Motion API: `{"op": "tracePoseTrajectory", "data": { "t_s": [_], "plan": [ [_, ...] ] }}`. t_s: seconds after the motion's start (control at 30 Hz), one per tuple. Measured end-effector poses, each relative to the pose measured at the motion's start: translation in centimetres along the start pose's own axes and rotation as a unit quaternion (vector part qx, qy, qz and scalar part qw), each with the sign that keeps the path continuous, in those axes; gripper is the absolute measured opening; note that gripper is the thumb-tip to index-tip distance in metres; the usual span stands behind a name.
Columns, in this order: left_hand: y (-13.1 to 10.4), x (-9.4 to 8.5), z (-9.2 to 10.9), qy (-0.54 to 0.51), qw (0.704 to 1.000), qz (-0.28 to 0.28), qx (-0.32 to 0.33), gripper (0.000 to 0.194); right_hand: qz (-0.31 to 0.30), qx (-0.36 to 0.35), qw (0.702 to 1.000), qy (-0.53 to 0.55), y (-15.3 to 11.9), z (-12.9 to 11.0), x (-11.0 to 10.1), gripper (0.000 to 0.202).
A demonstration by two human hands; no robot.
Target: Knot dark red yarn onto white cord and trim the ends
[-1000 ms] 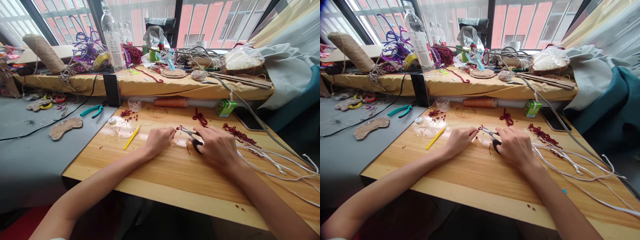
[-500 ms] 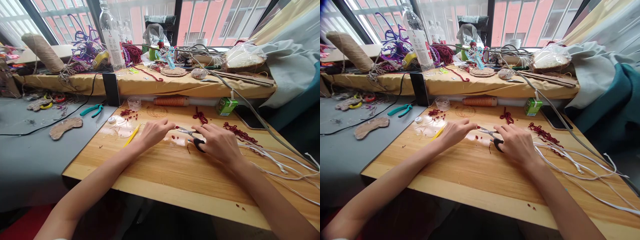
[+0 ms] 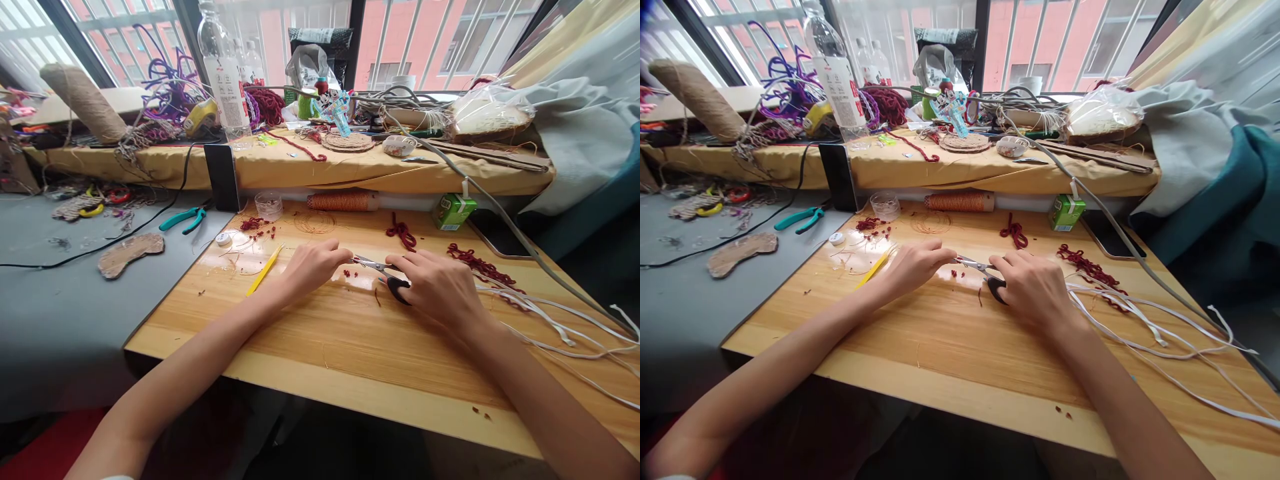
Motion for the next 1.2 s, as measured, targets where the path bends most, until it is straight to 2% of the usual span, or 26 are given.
{"op": "tracePoseTrajectory", "data": {
  "t_s": [0.2, 0.27, 0.33, 0.4, 0.47, 0.53, 0.6, 0.7, 0.83, 1.0, 1.2],
  "plan": [
    [0.3, 0.0, -0.3, -0.048, 0.999, 0.013, -0.021, 0.032, 0.029, -0.019, 0.999, 0.006, 0.0, -0.1, -0.1, 0.016],
    [0.3, 0.1, -0.5, -0.051, 0.998, 0.012, -0.034, 0.031, 0.038, 0.02, 0.999, 0.028, -0.1, 0.6, -0.1, 0.014],
    [0.4, 0.4, -0.7, -0.055, 0.997, 0.007, -0.052, 0.031, 0.036, 0.092, 0.991, 0.085, -0.1, 1.7, 0.0, 0.017],
    [0.4, 0.7, -0.9, -0.064, 0.995, 0.001, -0.072, 0.031, 0.013, 0.171, 0.97, 0.171, -0.1, 2.7, 0.5, 0.031],
    [0.4, 1.1, -1.0, -0.086, 0.992, 0.0, -0.093, 0.03, -0.035, 0.229, 0.934, 0.272, -0.3, 2.9, 1.5, 0.043],
    [0.4, 1.3, -1.3, -0.124, 0.985, 0.002, -0.121, 0.028, -0.08, 0.254, 0.895, 0.358, -0.3, 2.3, 2.5, 0.046],
    [0.2, 1.5, -1.5, -0.171, 0.973, -0.003, -0.156, 0.026, -0.101, 0.246, 0.875, 0.404, -0.4, 1.4, 2.9, 0.041],
    [0.1, 1.7, -1.8, -0.24, 0.951, -0.01, -0.196, 0.023, -0.1, 0.201, 0.897, 0.381, -0.4, 0.5, 3.0, 0.029],
    [0.0, 1.5, -1.8, -0.269, 0.942, 0.005, -0.202, 0.016, -0.079, 0.163, 0.947, 0.267, -0.6, 0.5, 2.5, 0.029],
    [-0.2, 0.7, -1.6, -0.149, 0.975, 0.041, -0.16, 0.016, -0.06, 0.134, 0.979, 0.141, -0.3, 0.4, 1.4, 0.038],
    [-0.3, 0.1, -1.0, -0.037, 0.99, 0.072, -0.112, 0.022, -0.053, 0.117, 0.986, 0.108, -0.2, -0.2, 1.0, 0.037]
  ]
}}
Point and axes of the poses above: each hand's wrist, its own y-axis towards the middle knuckle, its own x-axis out of the palm, z = x × y, the point moved 9 cm from there along y, towards the middle knuckle, and after that the axes turned 6 degrees about z, right-handed, at the moved point
